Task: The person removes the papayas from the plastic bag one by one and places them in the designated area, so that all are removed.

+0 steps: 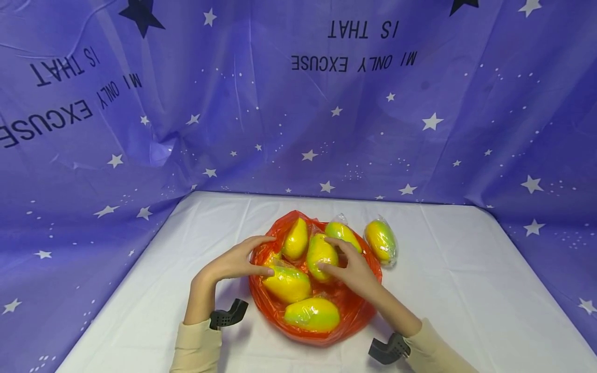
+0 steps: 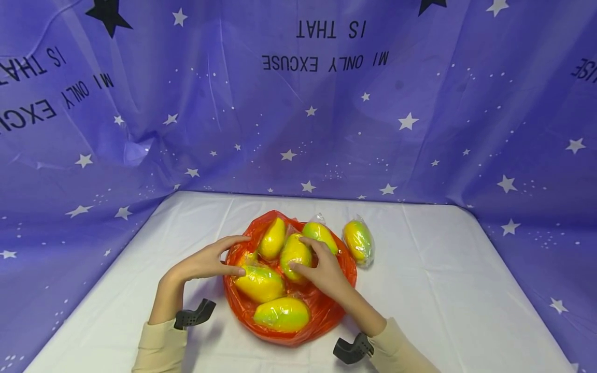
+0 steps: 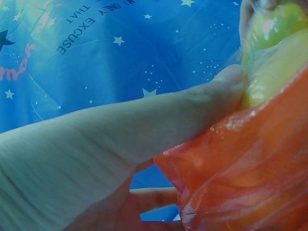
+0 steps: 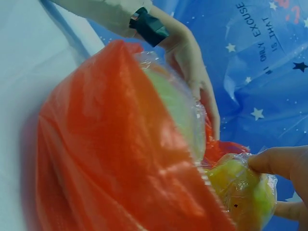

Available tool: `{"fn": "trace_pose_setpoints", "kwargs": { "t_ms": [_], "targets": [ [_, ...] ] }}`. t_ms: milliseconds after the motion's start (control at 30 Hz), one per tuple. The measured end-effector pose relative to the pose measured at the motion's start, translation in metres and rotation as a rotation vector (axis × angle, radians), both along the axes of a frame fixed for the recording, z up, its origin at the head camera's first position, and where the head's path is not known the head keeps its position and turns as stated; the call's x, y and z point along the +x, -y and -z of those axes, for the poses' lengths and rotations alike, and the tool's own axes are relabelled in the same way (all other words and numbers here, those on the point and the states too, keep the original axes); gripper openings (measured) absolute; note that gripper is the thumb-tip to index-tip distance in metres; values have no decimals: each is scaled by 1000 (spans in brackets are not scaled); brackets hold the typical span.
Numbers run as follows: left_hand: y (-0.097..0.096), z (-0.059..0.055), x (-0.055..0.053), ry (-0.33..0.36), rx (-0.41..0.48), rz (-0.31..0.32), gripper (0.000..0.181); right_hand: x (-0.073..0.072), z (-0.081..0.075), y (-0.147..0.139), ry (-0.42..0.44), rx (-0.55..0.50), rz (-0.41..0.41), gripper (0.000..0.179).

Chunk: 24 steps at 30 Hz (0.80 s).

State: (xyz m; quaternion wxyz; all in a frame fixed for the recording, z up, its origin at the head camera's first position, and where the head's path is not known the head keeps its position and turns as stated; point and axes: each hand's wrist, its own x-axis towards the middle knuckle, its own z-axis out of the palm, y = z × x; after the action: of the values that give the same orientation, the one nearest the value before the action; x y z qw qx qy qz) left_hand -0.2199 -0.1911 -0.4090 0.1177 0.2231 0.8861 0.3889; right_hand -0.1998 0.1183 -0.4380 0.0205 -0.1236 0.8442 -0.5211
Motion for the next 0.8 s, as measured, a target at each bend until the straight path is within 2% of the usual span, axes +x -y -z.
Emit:
{"fn": "trace_pose_setpoints", "kwargs": {
  "t_ms": [233, 533, 800],
  "targets": [
    [0, -1, 1, -4, 0, 0, 79, 5, -8, -11, 52, -52, 22, 62],
    [0, 1, 1, -4, -3, 1, 79, 15, -23, -21, 101, -158, 3, 60],
    [0, 0, 1, -2, -4, 1, 79, 14, -31, -32, 112, -212, 0, 59]
  ]
}}
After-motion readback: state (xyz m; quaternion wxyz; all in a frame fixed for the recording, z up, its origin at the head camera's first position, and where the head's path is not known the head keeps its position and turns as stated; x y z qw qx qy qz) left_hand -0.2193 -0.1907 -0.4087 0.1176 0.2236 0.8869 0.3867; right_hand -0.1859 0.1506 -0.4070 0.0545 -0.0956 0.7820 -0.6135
